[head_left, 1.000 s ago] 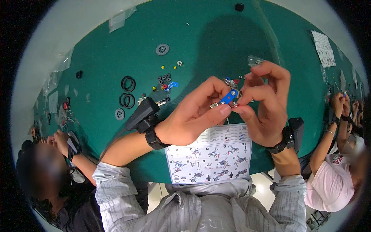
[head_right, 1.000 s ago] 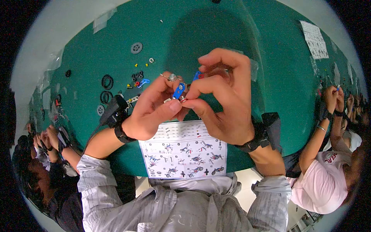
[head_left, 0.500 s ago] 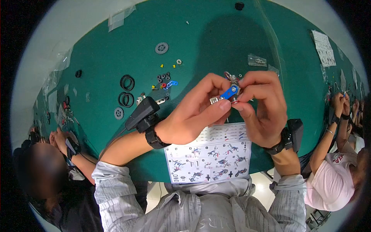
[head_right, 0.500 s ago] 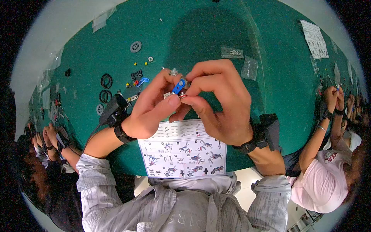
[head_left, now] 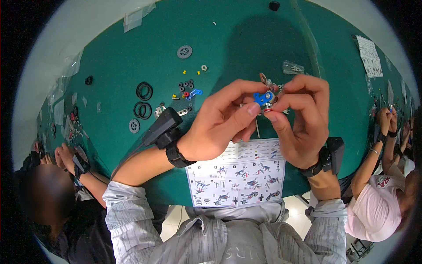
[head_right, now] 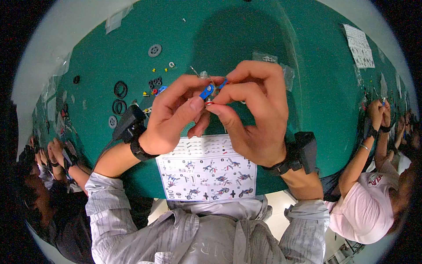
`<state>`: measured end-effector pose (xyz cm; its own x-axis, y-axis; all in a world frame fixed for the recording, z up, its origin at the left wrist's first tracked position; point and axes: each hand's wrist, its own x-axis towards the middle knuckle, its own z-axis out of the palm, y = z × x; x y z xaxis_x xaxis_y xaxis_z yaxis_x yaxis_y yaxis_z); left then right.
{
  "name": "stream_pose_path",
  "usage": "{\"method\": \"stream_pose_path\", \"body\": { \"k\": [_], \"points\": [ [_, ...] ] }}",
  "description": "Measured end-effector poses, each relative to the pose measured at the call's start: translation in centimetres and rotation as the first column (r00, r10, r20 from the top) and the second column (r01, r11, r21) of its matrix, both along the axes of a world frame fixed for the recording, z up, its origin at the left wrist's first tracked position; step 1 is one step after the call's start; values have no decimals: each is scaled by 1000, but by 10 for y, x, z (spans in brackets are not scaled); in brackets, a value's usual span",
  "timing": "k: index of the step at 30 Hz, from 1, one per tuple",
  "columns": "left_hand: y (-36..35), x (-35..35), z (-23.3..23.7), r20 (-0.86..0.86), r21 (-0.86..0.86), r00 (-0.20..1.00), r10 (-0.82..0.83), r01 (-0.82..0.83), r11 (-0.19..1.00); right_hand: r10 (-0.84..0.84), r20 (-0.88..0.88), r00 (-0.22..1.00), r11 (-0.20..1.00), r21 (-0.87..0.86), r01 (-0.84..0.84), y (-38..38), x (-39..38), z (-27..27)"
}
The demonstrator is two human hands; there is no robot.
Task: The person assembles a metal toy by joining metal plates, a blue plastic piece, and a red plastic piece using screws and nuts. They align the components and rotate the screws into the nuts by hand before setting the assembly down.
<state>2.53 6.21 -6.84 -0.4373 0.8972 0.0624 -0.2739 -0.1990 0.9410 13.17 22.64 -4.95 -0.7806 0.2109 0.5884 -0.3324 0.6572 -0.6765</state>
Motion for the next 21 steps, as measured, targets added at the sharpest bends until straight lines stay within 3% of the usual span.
{"method": "stream_pose_path", "body": {
  "k": [8,11,17,21],
  "points": [
    [0,4,1,52,-35,999,14,-12,999,-59,8,998,998,23,59,-5,1,-4],
    [3,6,1,166,-35,984,65,-60,998,-40,-11,999,999,20,40,-5,-1,-7],
    [3,3,6,68,-144,993,97,-86,986,-47,35,998,996,81,44,-8,0,-2],
    [3,0,3,73,-108,995,72,-64,992,-58,28,998,996,73,56,-9,-1,-2]
  ]
}}
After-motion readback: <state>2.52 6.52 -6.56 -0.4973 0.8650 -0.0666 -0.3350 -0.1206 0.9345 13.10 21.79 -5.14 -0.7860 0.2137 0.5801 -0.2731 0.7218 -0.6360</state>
